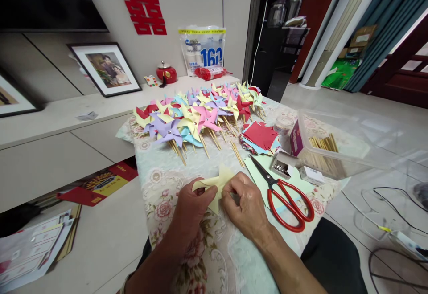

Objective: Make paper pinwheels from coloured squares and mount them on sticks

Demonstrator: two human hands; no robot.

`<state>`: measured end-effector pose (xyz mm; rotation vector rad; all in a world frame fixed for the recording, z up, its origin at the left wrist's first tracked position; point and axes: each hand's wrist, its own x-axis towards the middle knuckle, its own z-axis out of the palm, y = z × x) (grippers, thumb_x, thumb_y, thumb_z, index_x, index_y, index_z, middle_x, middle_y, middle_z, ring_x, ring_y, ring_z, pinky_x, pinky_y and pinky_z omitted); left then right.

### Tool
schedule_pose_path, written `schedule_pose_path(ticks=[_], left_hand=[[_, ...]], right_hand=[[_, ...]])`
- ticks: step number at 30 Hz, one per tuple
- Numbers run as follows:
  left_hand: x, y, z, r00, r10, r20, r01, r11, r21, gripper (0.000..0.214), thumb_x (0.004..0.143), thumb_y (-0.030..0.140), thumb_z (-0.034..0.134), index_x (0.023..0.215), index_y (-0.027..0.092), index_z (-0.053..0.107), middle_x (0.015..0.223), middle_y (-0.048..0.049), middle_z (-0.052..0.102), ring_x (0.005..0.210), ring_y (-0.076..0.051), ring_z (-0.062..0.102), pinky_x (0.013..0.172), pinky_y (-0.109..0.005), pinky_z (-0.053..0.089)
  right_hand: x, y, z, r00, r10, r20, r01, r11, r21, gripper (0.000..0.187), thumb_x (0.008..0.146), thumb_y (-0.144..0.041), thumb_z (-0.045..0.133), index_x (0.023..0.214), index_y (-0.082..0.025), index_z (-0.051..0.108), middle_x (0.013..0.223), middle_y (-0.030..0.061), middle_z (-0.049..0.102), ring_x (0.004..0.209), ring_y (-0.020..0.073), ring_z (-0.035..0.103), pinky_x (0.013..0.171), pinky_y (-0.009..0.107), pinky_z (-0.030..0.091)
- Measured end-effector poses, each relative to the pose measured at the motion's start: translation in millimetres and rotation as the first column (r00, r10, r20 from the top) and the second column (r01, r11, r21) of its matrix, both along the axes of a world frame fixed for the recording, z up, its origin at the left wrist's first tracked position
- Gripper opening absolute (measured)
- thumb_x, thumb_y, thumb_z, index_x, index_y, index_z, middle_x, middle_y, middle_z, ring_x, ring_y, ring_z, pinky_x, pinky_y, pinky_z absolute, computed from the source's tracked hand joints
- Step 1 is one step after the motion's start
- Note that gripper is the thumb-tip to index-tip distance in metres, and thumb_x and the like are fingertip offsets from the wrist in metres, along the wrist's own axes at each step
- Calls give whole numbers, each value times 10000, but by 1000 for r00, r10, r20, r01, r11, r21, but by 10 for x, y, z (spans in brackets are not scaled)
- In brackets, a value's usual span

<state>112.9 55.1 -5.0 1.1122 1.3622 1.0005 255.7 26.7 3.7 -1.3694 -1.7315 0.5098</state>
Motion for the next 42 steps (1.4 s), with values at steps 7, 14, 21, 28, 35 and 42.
schedule_pose_path(ticks=[7, 14, 21, 28, 35, 42], left_hand=[[7, -19, -45, 1000, -6, 7, 6, 1000, 3, 131, 672, 283, 646, 643, 189, 559, 539, 73, 439, 517, -101, 380, 487, -219, 308], [18, -18, -3, 1000, 5, 21, -5, 1000, 5, 135, 643, 257, 653, 603, 196, 540, 515, 78, 415, 500, -97, 364, 474, -215, 296], [14, -31, 21, 999, -28, -46, 29, 999, 14, 140, 669, 270, 638, 611, 194, 537, 536, 65, 422, 525, -107, 375, 485, -224, 296], [15, -42, 51, 996, -23, -84, 25, 1000, 15, 133, 671, 267, 633, 609, 194, 541, 548, 57, 440, 536, -114, 387, 488, -230, 300], [7, -17, -7, 997, -4, -71, 7, 999, 34, 127, 654, 248, 631, 600, 201, 526, 535, 66, 428, 522, -108, 379, 479, -225, 285], [-179, 140, 148, 961, -274, 38, 276, 959, -63, 81, 616, 243, 597, 627, 195, 533, 552, 59, 466, 524, -110, 396, 502, -239, 287]], right_hand=[[-1, 11, -11, 999, -28, 16, 28, 1000, -6, 191, 855, -167, 506, 669, -202, 530, 705, 15, 544, 692, 170, 528, 615, 285, 379], [3, 14, -23, 999, -41, 14, 41, 999, -6, 198, 860, -184, 519, 664, -203, 543, 696, 14, 545, 683, 170, 532, 608, 284, 381], [-2, 9, -15, 999, -44, 15, 44, 999, -11, 192, 848, -174, 522, 659, -201, 532, 698, 14, 539, 685, 171, 532, 610, 286, 380], [-1, 9, -15, 1000, -29, 8, 29, 1000, 3, 185, 835, -156, 515, 660, -210, 531, 694, 12, 543, 678, 169, 536, 592, 280, 388], [18, -10, -22, 999, -29, -33, 30, 998, 54, 123, 868, -185, 572, 752, -204, 608, 750, 20, 573, 717, 174, 547, 631, 298, 416], [190, 47, -164, 846, -145, -513, 134, 989, -58, 406, 872, -318, 679, 1269, -266, 618, 1122, 69, 642, 986, 218, 599, 855, 370, 471]])
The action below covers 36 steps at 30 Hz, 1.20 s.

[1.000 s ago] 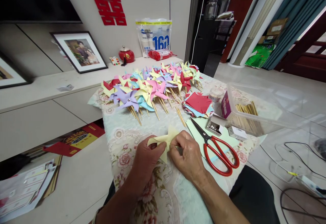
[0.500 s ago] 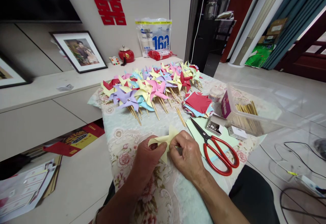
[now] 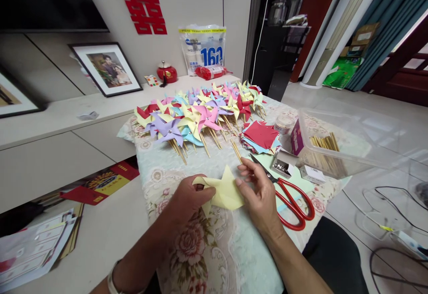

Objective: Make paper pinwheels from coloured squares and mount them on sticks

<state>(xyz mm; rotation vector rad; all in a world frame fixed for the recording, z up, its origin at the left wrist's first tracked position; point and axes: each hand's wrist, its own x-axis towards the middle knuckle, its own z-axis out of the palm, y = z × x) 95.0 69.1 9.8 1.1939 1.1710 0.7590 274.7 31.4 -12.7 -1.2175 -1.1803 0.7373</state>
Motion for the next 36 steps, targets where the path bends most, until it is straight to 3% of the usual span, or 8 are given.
schedule_pose_path(ticks=[3, 5, 8, 11, 16, 20, 30, 36], left_hand=[[-101, 61, 66, 983, -177, -59, 176, 984, -9, 74, 603, 229, 584, 606, 205, 514, 533, 69, 436, 507, -105, 362, 488, -246, 245], [-148, 90, 88, 950, -289, -116, 292, 956, 8, 47, 607, 216, 559, 609, 209, 512, 534, 70, 421, 511, -107, 353, 487, -253, 232], [-179, 129, 117, 878, -414, -239, 435, 900, 38, 39, 610, 205, 521, 604, 218, 485, 544, 69, 394, 521, -112, 341, 483, -259, 223], [-170, 177, 166, 817, -464, -342, 503, 864, 31, 85, 573, 193, 535, 581, 221, 455, 544, 68, 400, 530, -118, 346, 473, -262, 224], [-104, 243, 291, 681, -484, -549, 594, 804, 27, 104, 577, 205, 552, 601, 217, 452, 559, 66, 437, 568, -128, 394, 490, -265, 246], [-52, 249, 385, 618, -460, -637, 624, 780, 42, 108, 597, 225, 571, 615, 214, 464, 587, 56, 472, 591, -137, 431, 505, -274, 253], [16, 243, 447, 553, -452, -699, 682, 728, 69, 155, 580, 180, 559, 616, 222, 415, 607, 46, 502, 579, -143, 465, 506, -284, 241], [35, 251, 450, 531, -439, -725, 707, 701, 94, 160, 585, 186, 564, 637, 229, 419, 605, 45, 496, 569, -147, 450, 521, -289, 263]], right_hand=[[22, 36, 11, 941, 147, -306, -185, 978, -101, 510, 832, -360, 724, 1316, -266, 594, 1119, 71, 685, 953, 213, 630, 837, 366, 490], [14, 40, 49, 877, 249, -412, -330, 934, -138, 560, 815, -387, 742, 1332, -248, 580, 1050, 69, 704, 890, 210, 641, 792, 361, 490], [-1, 20, 95, 804, 381, -456, -500, 848, -174, 680, 827, -408, 738, 1429, -219, 486, 975, 66, 710, 852, 213, 641, 767, 363, 469], [1, -3, 108, 780, 446, -438, -575, 788, -221, 779, 844, -383, 736, 1513, -217, 372, 944, 48, 702, 841, 197, 628, 758, 341, 444], [-10, -7, 123, 815, 477, -330, -572, 754, -323, 904, 796, -308, 787, 1552, -242, 296, 923, 13, 674, 795, 162, 596, 685, 289, 412], [-52, -4, 137, 832, 473, -289, -553, 749, -364, 948, 761, -211, 770, 1563, -224, 264, 864, -15, 639, 759, 148, 568, 662, 280, 410], [-112, 20, 105, 858, 483, -176, -513, 778, -362, 930, 734, -125, 658, 1569, -197, 255, 676, -93, 462, 608, 101, 388, 551, 243, 290], [-143, 14, 126, 879, 465, -104, -468, 801, -373, 920, 715, -94, 619, 1564, -195, 279, 669, -95, 433, 601, 99, 385, 539, 235, 284]])
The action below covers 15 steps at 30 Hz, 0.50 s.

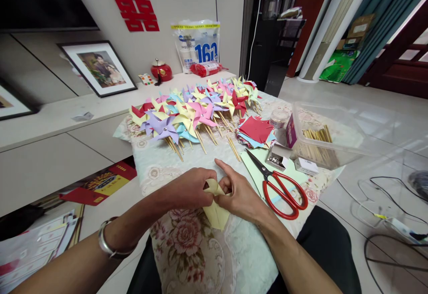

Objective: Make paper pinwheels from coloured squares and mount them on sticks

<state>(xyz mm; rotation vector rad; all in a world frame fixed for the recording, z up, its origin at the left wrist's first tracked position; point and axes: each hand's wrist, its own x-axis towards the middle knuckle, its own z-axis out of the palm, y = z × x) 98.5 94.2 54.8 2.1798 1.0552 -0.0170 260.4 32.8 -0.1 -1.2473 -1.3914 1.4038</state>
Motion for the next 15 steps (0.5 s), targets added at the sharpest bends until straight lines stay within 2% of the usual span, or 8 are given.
schedule_pose_path(ticks=[5, 8, 9, 11, 13, 15], left_hand=[[-41, 28, -31, 994, 30, 104, -21, 996, -83, 135, 601, 186, 574, 634, 220, 448, 602, 52, 494, 578, -143, 462, 528, -279, 273], [-124, 25, -120, 948, 182, 260, -127, 969, -214, 97, 649, 208, 611, 727, 208, 553, 645, 45, 560, 622, -154, 521, 553, -263, 335], [-153, 11, -158, 909, 276, 313, -181, 937, -300, 148, 677, 230, 629, 820, 200, 608, 706, 25, 628, 664, -169, 569, 584, -265, 380], [-195, -44, -235, 797, 462, 389, -229, 827, -513, 253, 707, 298, 686, 928, 179, 651, 805, -18, 703, 732, -189, 631, 652, -280, 449], [-200, -131, -302, 664, 616, 424, -219, 702, -677, 276, 726, 336, 717, 938, 171, 656, 832, -35, 727, 735, -184, 653, 674, -282, 476], [-164, -235, -356, 556, 703, 444, -176, 621, -764, 264, 705, 303, 759, 907, 168, 656, 796, -27, 732, 691, -170, 656, 674, -279, 492]], right_hand=[[15, -12, -21, 999, -23, -48, 21, 999, -37, 930, 712, -92, 644, 1558, -255, 297, 684, -92, 457, 587, 94, 402, 534, 224, 299], [45, -3, -41, 989, -91, -114, 84, 995, -60, 926, 717, -136, 683, 1552, -276, 308, 670, -91, 483, 557, 98, 439, 528, 222, 328], [54, 3, -48, 983, -124, -139, 116, 991, -60, 925, 716, -159, 700, 1549, -273, 314, 667, -88, 502, 554, 104, 461, 530, 225, 347], [65, 15, -62, 965, -187, -185, 179, 982, -55, 928, 714, -209, 733, 1546, -264, 324, 673, -75, 551, 565, 123, 515, 549, 241, 400], [66, 22, -69, 947, -236, -218, 230, 972, -52, 935, 716, -255, 757, 1546, -262, 326, 690, -61, 597, 588, 145, 566, 579, 266, 450], [56, 19, -66, 932, -270, -242, 266, 963, -49, 942, 716, -283, 772, 1546, -262, 326, 707, -50, 632, 608, 160, 600, 603, 287, 483]])
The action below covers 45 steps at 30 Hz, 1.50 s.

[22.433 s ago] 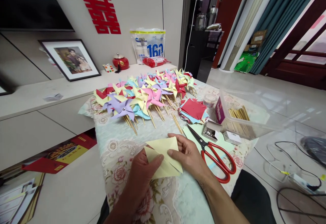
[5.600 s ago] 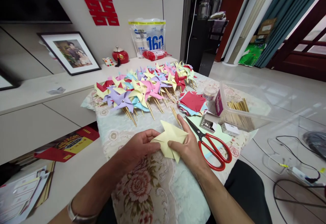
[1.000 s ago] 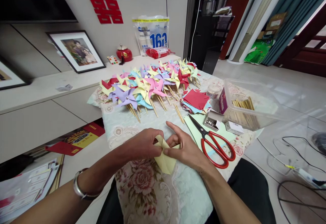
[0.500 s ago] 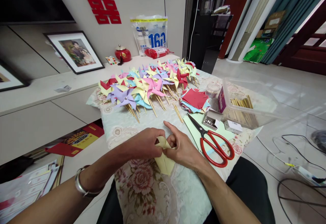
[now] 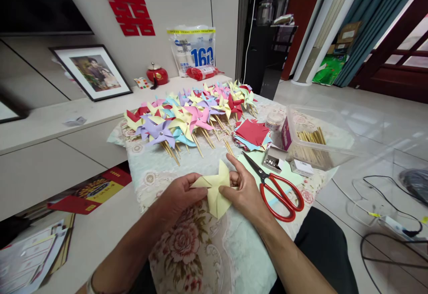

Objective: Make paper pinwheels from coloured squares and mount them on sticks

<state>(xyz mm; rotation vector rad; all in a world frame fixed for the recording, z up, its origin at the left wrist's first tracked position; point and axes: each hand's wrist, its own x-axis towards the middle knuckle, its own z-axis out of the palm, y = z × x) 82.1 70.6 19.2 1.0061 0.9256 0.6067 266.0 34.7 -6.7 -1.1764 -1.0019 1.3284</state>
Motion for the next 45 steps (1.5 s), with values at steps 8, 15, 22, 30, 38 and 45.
schedule_pose_path(ticks=[8, 15, 22, 30, 38, 45], left_hand=[[223, -219, -66, 920, 321, 225, -300, 946, -123, 361, 674, 236, 796, 1002, 155, 670, 843, -45, 757, 728, -182, 679, 708, -291, 519], [361, -307, -33, 906, 284, 314, -248, 957, -152, 298, 657, 237, 803, 935, 148, 744, 842, -64, 771, 826, -235, 709, 703, -295, 525], [439, -253, -130, 925, 323, 201, -304, 945, -119, 276, 617, 204, 809, 887, 159, 770, 695, -18, 743, 734, -229, 700, 658, -292, 517], [381, -221, -113, 942, 318, 113, -317, 948, -26, 236, 630, 296, 771, 821, 160, 756, 636, -19, 703, 658, -223, 662, 586, -289, 494], [174, -105, 72, 909, 387, -156, -349, 909, 227, 151, 794, 268, 531, 818, 213, 669, 755, -38, 684, 780, -218, 643, 657, -288, 498], [147, -84, -22, 927, 369, -67, -356, 921, 156, 119, 759, 335, 533, 730, 230, 580, 673, -7, 600, 697, -195, 579, 598, -280, 448]], right_hand=[[-29, -28, 53, 992, -52, -117, 52, 999, 0, 1000, 681, -282, 814, 1537, -224, 299, 952, 43, 759, 765, 210, 704, 694, 331, 551], [-48, -35, 66, 993, -65, -95, 67, 998, 17, 946, 692, -263, 798, 1511, -196, 329, 968, 56, 773, 794, 210, 705, 701, 308, 530], [-49, -39, 66, 998, -26, -50, 28, 999, 27, 885, 707, -272, 793, 1481, -184, 372, 1053, 82, 757, 867, 212, 693, 757, 318, 527], [-21, -41, 1, 998, -11, 58, 3, 991, 135, 694, 787, -342, 758, 1413, -210, 490, 1047, 73, 711, 923, 224, 677, 823, 366, 537], [3, -136, 44, 671, -467, 576, -126, 693, 710, 384, 862, -125, 625, 1228, -239, 602, 1086, 99, 613, 1014, 269, 576, 860, 451, 466], [-96, -163, 94, 455, -468, 758, -447, 616, 649, 206, 884, -72, 553, 1040, -179, 632, 964, 90, 607, 878, 239, 536, 747, 409, 387]])
